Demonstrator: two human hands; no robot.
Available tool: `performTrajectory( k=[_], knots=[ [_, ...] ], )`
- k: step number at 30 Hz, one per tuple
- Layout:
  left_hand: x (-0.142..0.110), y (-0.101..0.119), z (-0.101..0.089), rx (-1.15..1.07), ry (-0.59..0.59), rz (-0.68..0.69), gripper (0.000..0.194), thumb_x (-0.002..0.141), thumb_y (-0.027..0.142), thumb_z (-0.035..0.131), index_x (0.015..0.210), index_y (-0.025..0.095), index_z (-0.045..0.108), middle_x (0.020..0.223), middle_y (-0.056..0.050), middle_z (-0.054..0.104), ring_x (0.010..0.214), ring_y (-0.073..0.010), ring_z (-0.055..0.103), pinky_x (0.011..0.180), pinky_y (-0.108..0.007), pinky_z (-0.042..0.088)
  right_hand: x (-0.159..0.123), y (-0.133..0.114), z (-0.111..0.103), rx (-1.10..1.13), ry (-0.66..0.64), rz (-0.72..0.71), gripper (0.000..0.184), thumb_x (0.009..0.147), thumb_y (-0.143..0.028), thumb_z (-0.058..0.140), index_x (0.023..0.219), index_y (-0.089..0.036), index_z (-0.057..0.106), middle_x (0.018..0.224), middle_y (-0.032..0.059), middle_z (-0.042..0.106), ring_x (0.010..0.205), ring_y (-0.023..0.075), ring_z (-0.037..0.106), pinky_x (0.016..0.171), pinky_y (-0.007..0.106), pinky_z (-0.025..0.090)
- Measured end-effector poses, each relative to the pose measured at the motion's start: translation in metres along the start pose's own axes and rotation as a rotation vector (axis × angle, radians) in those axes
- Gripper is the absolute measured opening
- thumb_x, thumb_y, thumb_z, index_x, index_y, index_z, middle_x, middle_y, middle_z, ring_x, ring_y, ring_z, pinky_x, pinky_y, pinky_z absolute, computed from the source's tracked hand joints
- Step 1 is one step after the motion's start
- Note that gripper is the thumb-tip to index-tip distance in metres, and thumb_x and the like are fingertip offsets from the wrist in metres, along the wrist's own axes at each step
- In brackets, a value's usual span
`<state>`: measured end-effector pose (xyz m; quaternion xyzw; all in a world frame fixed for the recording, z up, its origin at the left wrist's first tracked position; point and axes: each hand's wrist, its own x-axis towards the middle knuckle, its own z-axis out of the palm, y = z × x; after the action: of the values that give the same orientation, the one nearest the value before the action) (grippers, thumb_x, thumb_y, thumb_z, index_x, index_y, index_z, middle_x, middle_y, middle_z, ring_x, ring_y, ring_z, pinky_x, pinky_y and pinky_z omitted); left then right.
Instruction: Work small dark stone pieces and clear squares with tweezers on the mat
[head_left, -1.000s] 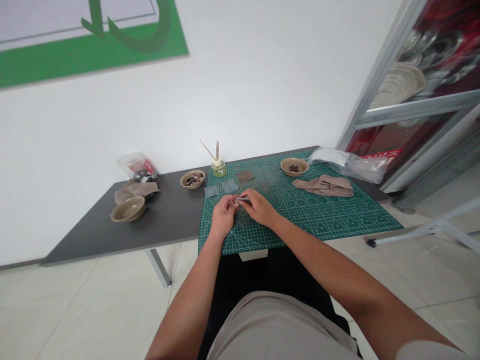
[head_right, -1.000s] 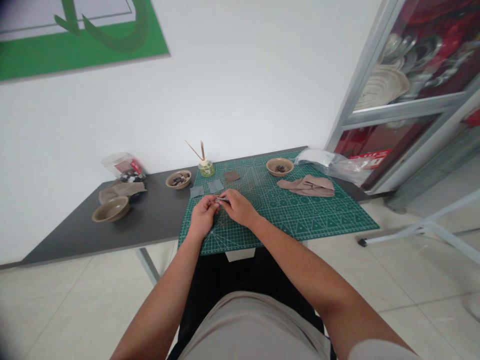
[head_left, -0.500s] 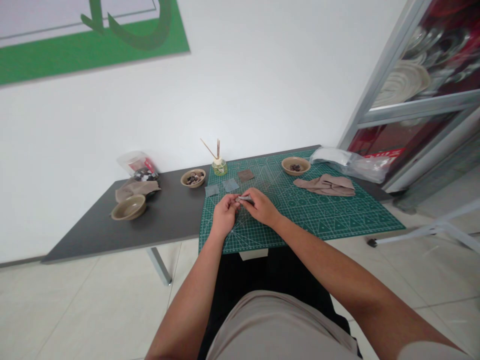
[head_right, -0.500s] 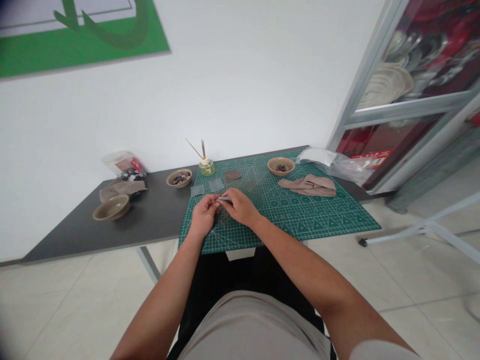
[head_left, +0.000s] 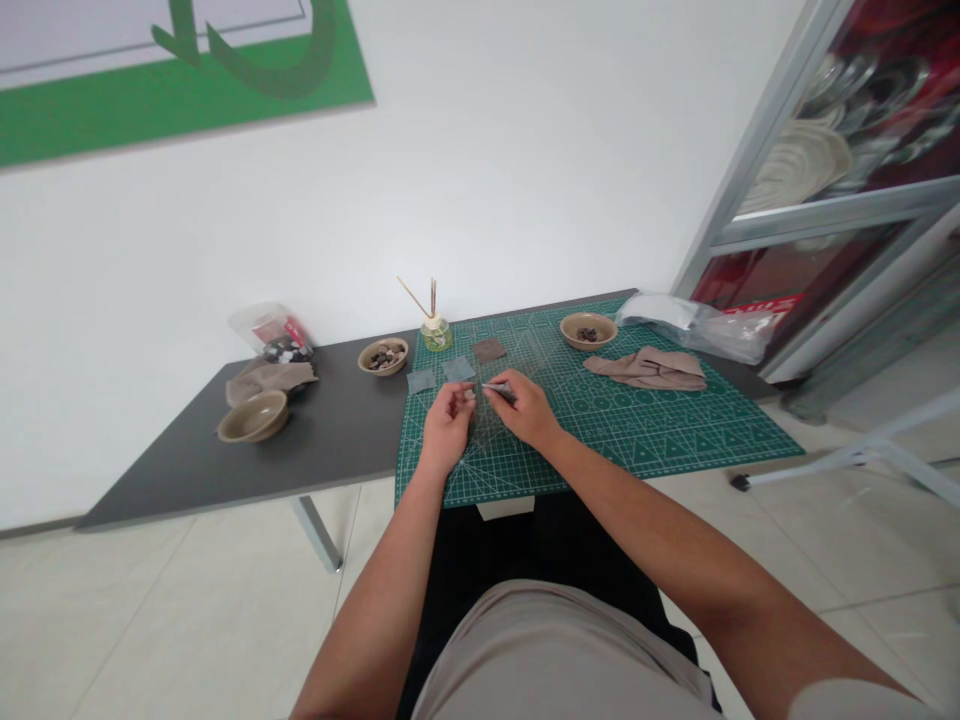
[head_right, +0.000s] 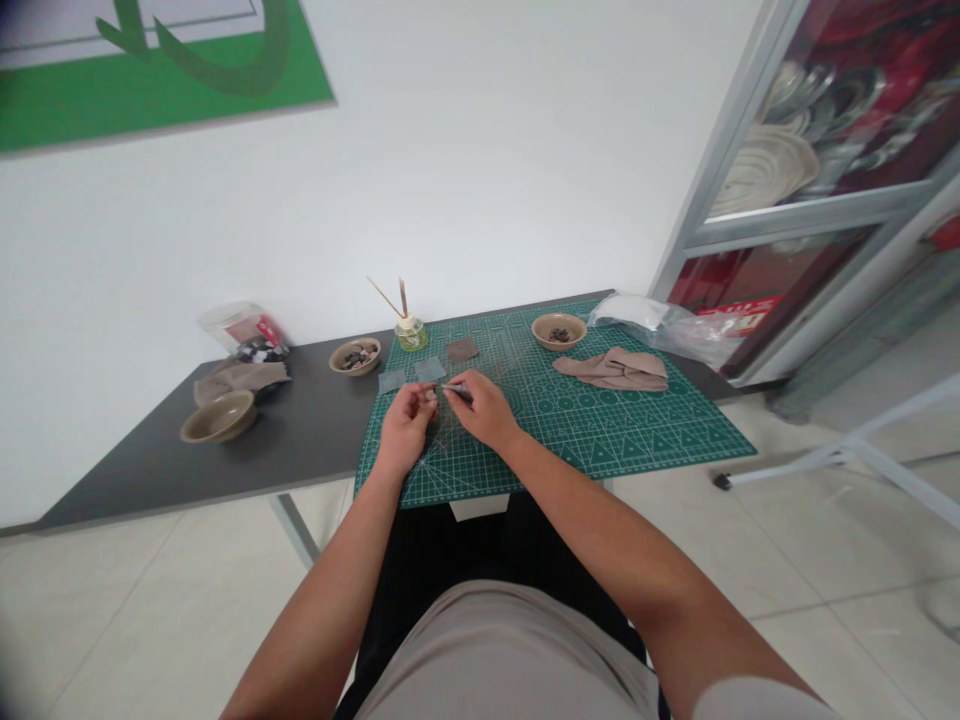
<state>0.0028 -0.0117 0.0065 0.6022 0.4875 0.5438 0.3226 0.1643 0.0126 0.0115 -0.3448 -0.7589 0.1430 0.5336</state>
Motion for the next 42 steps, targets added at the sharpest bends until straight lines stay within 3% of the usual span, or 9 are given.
performTrajectory(
  k=[7,13,20,26,42],
  knots=[
    [0.001,0.003,-0.001,-0.062,0.000,-0.053,0.013,0.082,0.028,0.061,0.089,0.018,0.066,0.083,-0.001,0.068,0.072,-0.0133,0.063,0.074,-0.028,0.052,0.001,0.000,0.001,-0.008,-0.030,0.044,0.008,0.091,-0.029,0.055,0.093,-0.022,0.059,0.087,0.0042,0.066,0.081,0.0197,0.062,0.077,0.034,0.049],
    [0.002,0.000,-0.002,-0.153,0.065,-0.140,0.018,0.075,0.024,0.068,0.092,0.017,0.071,0.083,-0.003,0.072,0.073,-0.0150,0.067,0.078,-0.031,0.053,0.001,0.002,0.003,-0.026,-0.115,-0.024,0.007,0.092,-0.026,0.054,0.094,-0.021,0.058,0.087,0.0046,0.064,0.083,0.0199,0.061,0.077,0.033,0.048],
    [0.003,-0.006,-0.002,-0.285,0.080,-0.174,0.035,0.063,0.022,0.079,0.097,0.017,0.073,0.076,0.000,0.072,0.071,-0.0126,0.064,0.076,-0.027,0.050,0.001,0.004,0.005,0.006,-0.184,-0.058,0.006,0.093,-0.022,0.052,0.094,-0.021,0.057,0.090,0.0052,0.063,0.086,0.0195,0.060,0.079,0.034,0.048],
    [0.003,-0.003,-0.003,-0.237,0.061,-0.186,0.026,0.063,0.022,0.077,0.088,0.017,0.073,0.074,-0.001,0.071,0.069,-0.0139,0.063,0.072,-0.027,0.048,0.001,0.004,0.005,0.043,-0.213,-0.051,0.008,0.093,-0.024,0.053,0.099,-0.021,0.057,0.094,0.0063,0.063,0.089,0.0203,0.060,0.081,0.035,0.048],
    [0.004,-0.010,-0.004,-0.183,0.059,-0.159,0.024,0.066,0.023,0.075,0.088,0.017,0.071,0.067,0.002,0.064,0.061,-0.0109,0.054,0.065,-0.024,0.042,0.002,0.006,0.006,0.072,-0.255,-0.043,0.006,0.095,-0.024,0.050,0.098,-0.020,0.054,0.093,0.0061,0.060,0.089,0.0202,0.058,0.081,0.037,0.047]
  ],
)
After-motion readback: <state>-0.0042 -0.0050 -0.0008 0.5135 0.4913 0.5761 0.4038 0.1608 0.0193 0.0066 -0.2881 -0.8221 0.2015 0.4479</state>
